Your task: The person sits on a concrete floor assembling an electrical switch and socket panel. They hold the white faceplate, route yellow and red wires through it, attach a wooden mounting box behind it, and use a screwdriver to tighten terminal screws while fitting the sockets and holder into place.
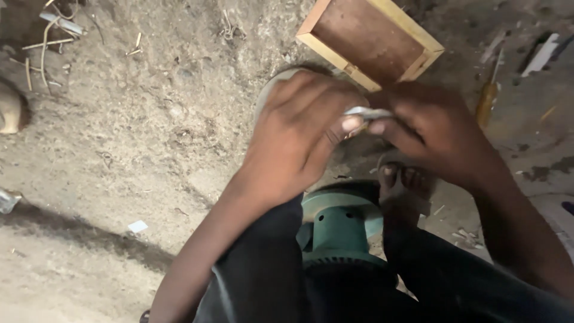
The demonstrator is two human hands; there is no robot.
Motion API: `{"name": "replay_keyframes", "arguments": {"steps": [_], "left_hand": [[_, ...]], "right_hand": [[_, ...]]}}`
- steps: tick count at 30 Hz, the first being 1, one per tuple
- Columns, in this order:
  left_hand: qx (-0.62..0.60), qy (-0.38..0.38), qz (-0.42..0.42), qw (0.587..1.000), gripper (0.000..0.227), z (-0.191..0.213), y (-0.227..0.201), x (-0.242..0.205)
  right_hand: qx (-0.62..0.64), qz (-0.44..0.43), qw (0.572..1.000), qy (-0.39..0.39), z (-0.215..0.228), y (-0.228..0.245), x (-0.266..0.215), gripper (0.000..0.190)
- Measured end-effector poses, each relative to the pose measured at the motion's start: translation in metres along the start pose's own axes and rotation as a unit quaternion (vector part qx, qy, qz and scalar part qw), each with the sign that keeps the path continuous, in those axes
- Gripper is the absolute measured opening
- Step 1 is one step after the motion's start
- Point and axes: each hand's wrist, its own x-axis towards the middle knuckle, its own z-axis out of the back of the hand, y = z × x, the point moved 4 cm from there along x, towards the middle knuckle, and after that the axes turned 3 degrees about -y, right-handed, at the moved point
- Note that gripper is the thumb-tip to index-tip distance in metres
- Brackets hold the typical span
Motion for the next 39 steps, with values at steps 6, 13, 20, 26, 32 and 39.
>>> {"name": "replay_keyframes", "arguments": {"steps": [6, 13, 20, 26, 32, 39], "left_hand": [[-0.033, 0.012, -0.018, 0.999, 0.031, 0.015, 0.004, 0.000], [-0.270, 0.062, 0.127, 0.952, 0.059, -0.028, 0.039, -0.015], [-0.428, 0.042, 0.224, 0.875, 0.046, -0.047, 0.054, -0.023], [-0.153, -0.077, 0.190, 0.967, 0.048, 0.001, 0.025, 0.002], [0.155, 0.024, -0.253, 0.955, 0.055, -0.016, -0.027, 0.011], [-0.023, 0.037, -0.175, 0.984, 0.029, -0.023, 0.003, -0.004]], "right_hand": [[0.045, -0.061, 0.997, 0.001, 0.004, 0.012, -0.028, 0.027], [0.462, -0.346, 0.801, -0.160, -0.035, -0.056, -0.077, 0.028], [0.597, -0.325, 0.716, -0.161, -0.020, -0.020, -0.053, 0.040], [0.340, -0.355, 0.817, -0.302, 0.005, -0.027, -0.047, 0.035], [0.429, -0.274, 0.814, -0.280, -0.001, -0.005, -0.002, 0.060], [0.266, -0.382, 0.881, -0.079, -0.097, -0.171, -0.165, 0.032]]}}
